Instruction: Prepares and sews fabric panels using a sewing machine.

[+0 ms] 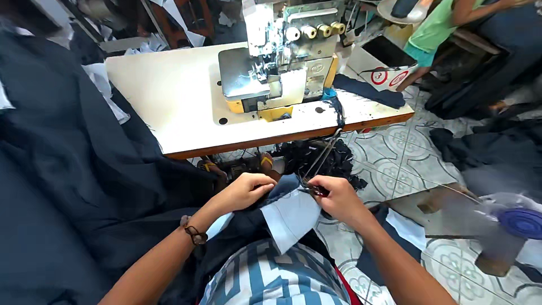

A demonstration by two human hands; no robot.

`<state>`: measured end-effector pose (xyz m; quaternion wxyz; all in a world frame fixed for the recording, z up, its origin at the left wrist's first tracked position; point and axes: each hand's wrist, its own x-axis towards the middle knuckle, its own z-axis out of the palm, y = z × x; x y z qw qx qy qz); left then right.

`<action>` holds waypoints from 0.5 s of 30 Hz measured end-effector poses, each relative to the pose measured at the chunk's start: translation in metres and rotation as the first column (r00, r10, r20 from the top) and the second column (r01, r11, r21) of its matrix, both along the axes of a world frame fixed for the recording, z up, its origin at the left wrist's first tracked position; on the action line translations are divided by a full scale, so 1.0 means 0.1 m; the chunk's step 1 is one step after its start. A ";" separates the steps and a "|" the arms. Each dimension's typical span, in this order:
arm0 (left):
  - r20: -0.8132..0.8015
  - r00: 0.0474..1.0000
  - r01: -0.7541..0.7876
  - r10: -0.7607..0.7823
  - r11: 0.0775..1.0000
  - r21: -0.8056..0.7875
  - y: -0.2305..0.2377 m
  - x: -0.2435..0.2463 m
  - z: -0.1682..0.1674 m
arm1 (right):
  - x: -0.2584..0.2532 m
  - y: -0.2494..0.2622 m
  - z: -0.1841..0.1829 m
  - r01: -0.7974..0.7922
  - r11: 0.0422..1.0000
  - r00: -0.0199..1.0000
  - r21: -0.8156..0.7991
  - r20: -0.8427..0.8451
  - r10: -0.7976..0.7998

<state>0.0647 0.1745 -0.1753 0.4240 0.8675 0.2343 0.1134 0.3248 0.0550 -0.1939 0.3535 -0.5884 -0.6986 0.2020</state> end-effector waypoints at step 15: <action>0.327 0.924 -0.182 0.198 0.980 -0.079 0.03 0.00 -0.06 | -0.16 0.02 -0.12 0.085 0.996 0.989 -0.024 -0.118 -0.087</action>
